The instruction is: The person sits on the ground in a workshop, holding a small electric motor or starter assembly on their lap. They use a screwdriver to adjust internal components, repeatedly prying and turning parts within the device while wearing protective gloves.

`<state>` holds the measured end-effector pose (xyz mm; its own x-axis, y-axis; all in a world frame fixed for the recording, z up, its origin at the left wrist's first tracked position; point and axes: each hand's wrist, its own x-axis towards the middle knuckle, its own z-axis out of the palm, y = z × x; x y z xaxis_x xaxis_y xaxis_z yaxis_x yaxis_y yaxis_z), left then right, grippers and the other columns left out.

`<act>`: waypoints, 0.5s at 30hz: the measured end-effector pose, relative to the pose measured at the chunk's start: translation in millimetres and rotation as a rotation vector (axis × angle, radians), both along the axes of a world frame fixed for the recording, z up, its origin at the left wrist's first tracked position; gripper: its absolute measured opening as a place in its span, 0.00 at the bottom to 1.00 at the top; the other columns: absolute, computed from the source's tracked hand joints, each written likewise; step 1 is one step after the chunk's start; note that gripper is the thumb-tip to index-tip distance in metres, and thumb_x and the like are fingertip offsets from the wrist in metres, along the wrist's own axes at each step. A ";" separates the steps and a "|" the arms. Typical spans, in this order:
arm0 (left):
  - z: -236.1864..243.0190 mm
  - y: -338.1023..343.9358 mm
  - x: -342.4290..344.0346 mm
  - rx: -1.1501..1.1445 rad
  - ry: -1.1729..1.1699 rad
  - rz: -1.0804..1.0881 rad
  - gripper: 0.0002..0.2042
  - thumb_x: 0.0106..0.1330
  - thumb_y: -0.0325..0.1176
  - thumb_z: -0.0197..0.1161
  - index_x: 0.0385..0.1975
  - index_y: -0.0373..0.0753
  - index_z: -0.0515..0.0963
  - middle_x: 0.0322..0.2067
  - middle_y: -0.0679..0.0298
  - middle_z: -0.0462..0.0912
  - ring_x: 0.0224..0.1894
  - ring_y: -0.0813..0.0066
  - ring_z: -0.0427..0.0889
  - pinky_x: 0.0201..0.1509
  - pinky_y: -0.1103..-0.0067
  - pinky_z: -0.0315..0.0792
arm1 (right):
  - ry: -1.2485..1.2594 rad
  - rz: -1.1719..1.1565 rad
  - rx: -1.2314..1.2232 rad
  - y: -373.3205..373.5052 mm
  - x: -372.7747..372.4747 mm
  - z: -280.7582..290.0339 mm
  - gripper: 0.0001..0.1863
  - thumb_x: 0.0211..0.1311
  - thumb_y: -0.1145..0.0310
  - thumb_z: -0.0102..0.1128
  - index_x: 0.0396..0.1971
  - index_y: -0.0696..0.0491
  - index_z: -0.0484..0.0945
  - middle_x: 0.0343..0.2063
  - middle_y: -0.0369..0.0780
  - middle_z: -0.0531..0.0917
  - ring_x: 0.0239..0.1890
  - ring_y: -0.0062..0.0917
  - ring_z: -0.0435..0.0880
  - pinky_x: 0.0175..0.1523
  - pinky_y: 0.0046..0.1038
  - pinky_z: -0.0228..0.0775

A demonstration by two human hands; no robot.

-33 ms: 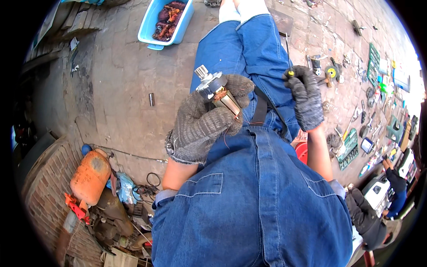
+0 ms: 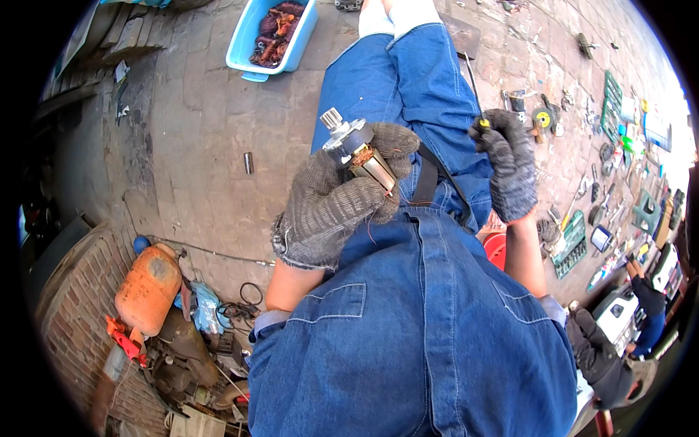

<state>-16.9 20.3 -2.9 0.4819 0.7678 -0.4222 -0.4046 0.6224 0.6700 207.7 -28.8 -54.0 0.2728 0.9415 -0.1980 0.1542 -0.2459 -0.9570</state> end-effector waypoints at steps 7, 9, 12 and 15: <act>9.8 1.2 -1.8 0.014 -0.056 -0.094 0.26 0.47 0.32 0.64 0.47 0.30 0.66 0.37 0.56 0.76 0.33 0.76 0.76 0.32 0.82 0.72 | -0.061 0.270 0.153 -14.1 -8.1 71.6 0.15 0.54 0.61 0.51 0.33 0.58 0.75 0.23 0.39 0.77 0.23 0.21 0.74 0.27 0.21 0.65; 10.9 1.4 -1.6 0.018 -0.009 -0.129 0.25 0.48 0.30 0.63 0.47 0.31 0.67 0.37 0.58 0.76 0.34 0.76 0.75 0.35 0.82 0.72 | -0.236 0.423 0.202 -11.1 -8.6 82.4 0.13 0.50 0.61 0.54 0.29 0.56 0.77 0.22 0.40 0.78 0.23 0.25 0.75 0.29 0.25 0.66; 10.0 4.5 -3.1 0.040 0.048 -0.199 0.24 0.48 0.31 0.63 0.46 0.31 0.67 0.37 0.59 0.76 0.34 0.77 0.75 0.35 0.82 0.71 | -0.538 0.553 0.130 -10.7 -10.1 95.3 0.11 0.42 0.65 0.57 0.27 0.52 0.80 0.23 0.36 0.79 0.26 0.31 0.76 0.38 0.30 0.65; 5.3 8.0 -2.7 0.103 0.024 -0.214 0.24 0.48 0.31 0.63 0.45 0.31 0.68 0.36 0.59 0.76 0.34 0.77 0.75 0.36 0.82 0.71 | -0.475 0.490 0.179 -9.2 -14.4 91.2 0.11 0.42 0.65 0.56 0.27 0.52 0.79 0.23 0.37 0.79 0.27 0.31 0.77 0.37 0.30 0.66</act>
<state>-19.6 28.2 2.4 0.6291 0.6888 -0.3603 -0.2538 0.6200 0.7424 193.2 -38.0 37.2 -0.1721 0.9851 0.0070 0.6178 0.1134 -0.7781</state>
